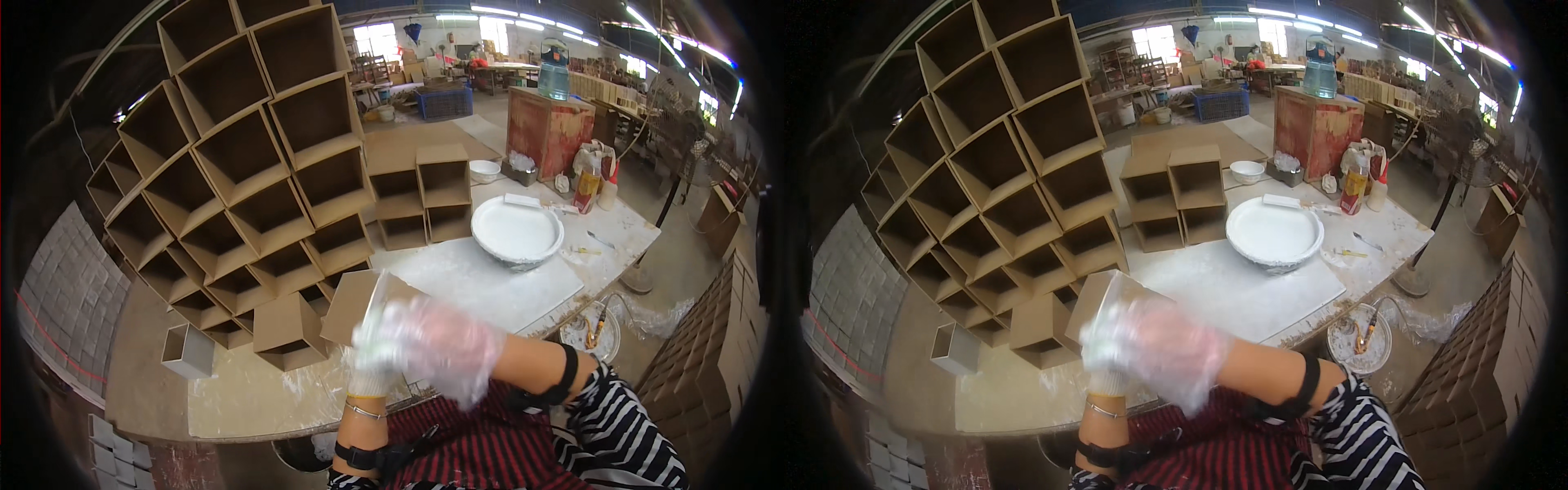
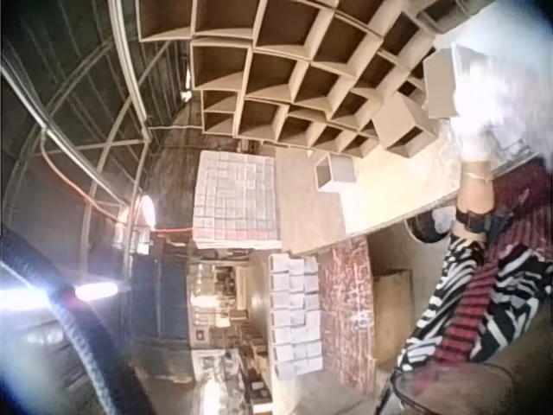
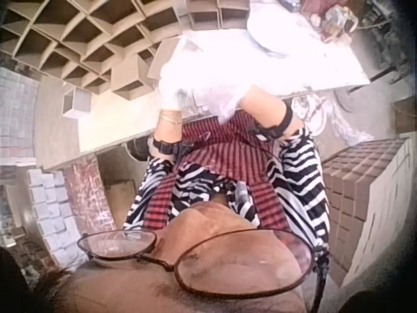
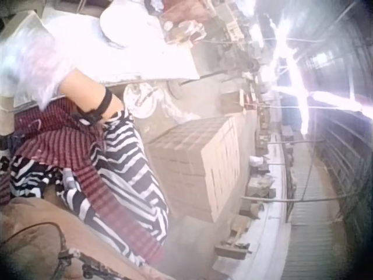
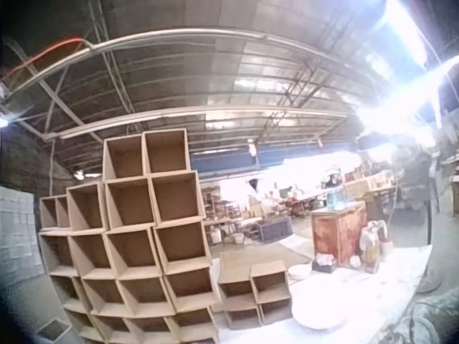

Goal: Applying white primer or glue to cardboard boxes using a sponge.

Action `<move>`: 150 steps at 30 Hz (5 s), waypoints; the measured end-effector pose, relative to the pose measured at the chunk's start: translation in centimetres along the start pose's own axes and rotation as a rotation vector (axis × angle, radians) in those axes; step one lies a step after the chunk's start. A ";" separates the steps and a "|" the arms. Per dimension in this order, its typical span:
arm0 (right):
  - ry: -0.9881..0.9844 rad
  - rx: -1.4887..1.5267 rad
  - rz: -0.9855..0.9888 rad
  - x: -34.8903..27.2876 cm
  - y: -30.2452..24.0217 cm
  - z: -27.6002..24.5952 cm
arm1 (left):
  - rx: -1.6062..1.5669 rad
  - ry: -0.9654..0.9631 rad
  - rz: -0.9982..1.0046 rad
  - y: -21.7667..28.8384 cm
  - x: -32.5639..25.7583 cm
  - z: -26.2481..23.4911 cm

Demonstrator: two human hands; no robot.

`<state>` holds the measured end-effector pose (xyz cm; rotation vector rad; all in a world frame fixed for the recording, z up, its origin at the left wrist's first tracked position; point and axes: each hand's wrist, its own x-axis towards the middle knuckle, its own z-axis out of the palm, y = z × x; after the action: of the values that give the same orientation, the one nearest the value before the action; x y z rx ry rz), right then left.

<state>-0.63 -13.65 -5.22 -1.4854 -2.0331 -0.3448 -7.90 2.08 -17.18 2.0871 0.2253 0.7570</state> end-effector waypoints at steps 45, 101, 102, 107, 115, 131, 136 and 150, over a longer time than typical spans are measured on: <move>0.355 0.527 0.319 -0.3 -1.5 -3.6 | -0.128 0.134 0.112 -0.7 0.6 -2.8; 0.016 -0.276 -0.212 0.7 3.7 -1.2 | -1.442 -0.378 -0.447 -4.5 0.1 2.8; 0.057 -0.338 -0.189 0.7 3.8 -1.3 | -1.494 -0.361 -0.474 -4.9 -0.2 3.0; -0.256 0.017 -0.051 -2.0 -0.4 -1.1 | -1.285 -0.279 -0.307 -5.6 -0.7 1.2; -0.086 0.078 0.178 -4.3 1.4 -3.5 | -1.012 -0.280 -0.189 -3.8 0.8 -1.6; -0.136 -0.135 -0.031 -5.8 1.7 -3.1 | -1.448 -0.159 -0.305 -3.7 -0.2 -0.8; -0.171 -0.503 0.020 -2.6 2.2 -5.6 | -1.162 -0.332 -0.155 -4.9 -0.3 -0.8; -0.105 -0.547 -0.007 -3.2 3.4 -4.4 | -1.762 -0.421 -0.450 -3.8 -1.1 -0.4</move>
<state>4.50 -17.32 -4.16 -1.8417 -2.1283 -0.8985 -8.64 4.17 -20.50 0.4126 -0.1898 0.0255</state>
